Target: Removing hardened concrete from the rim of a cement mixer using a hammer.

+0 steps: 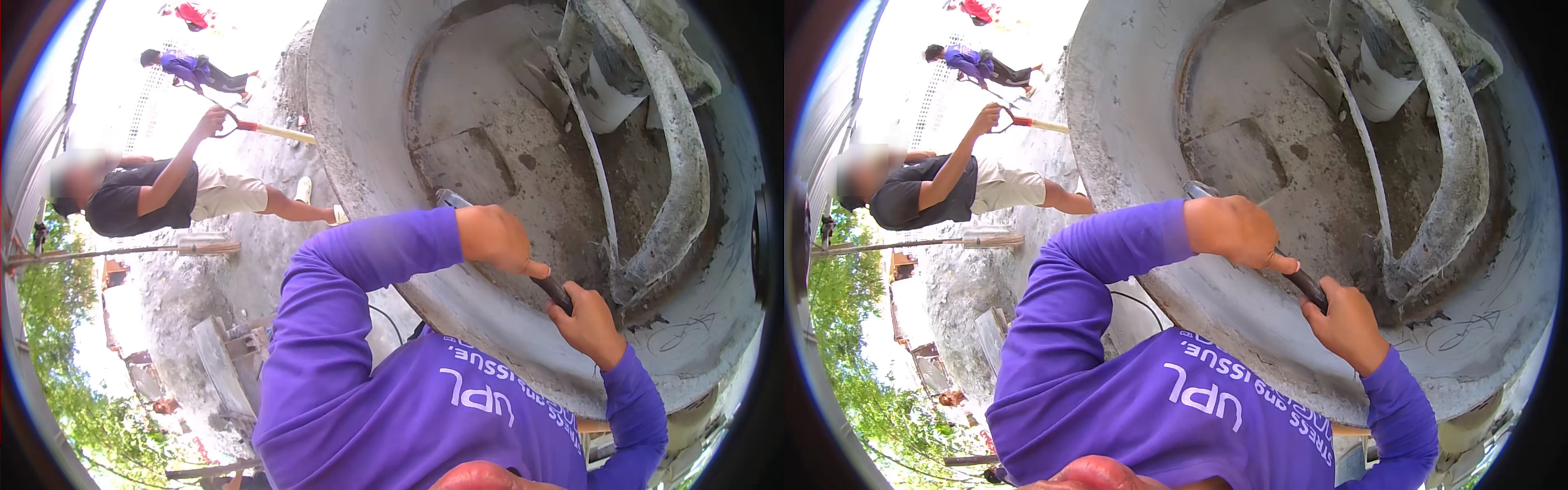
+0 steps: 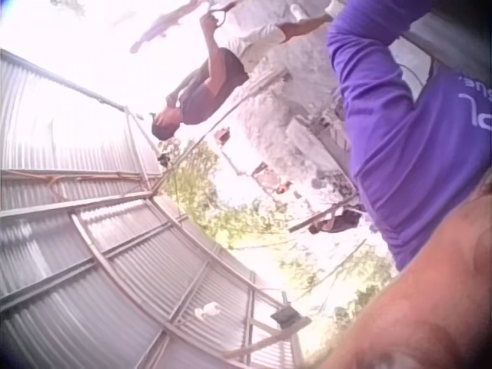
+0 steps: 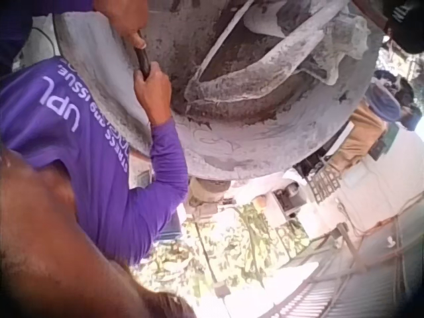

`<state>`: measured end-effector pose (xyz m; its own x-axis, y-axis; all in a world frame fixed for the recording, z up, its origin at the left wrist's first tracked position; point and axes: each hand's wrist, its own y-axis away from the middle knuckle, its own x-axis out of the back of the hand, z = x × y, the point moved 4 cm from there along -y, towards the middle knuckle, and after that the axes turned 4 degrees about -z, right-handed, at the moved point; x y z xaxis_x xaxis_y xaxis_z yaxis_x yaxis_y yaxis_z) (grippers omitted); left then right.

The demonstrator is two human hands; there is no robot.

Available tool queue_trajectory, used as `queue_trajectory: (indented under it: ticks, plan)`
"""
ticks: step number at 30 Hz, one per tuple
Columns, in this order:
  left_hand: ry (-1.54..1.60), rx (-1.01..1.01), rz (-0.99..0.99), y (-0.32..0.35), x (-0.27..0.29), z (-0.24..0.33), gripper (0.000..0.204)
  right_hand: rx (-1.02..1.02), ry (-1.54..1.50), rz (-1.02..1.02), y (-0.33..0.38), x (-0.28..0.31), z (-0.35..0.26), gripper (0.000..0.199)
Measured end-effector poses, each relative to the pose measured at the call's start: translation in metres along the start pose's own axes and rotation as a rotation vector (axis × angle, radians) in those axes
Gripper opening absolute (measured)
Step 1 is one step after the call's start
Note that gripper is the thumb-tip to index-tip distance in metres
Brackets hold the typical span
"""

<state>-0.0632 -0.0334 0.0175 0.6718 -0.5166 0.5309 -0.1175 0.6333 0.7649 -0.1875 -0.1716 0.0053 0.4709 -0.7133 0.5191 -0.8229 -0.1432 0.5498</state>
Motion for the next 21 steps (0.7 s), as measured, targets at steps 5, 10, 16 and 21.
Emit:
queue_trajectory:
  ticks: [5,10,16,21]
  plan:
    - [-0.052,-0.073,0.130,0.0023,0.0036,-0.0029,0.075,0.009,-0.039,0.019,-0.0013,0.0006,0.0004,0.030]
    - [-0.029,-0.041,0.107,0.0051,0.0078,-0.0007,0.076,0.030,-0.033,0.037,-0.0006,0.0010,-0.0001,0.031]
    - [-0.009,-0.030,0.096,0.0081,0.0044,-0.0011,0.076,0.031,-0.008,0.021,0.0012,0.0034,-0.0060,0.030]
    - [-0.016,-0.023,0.092,0.0113,0.0076,-0.0004,0.076,0.025,-0.017,0.026,0.0005,0.0033,-0.0041,0.029]
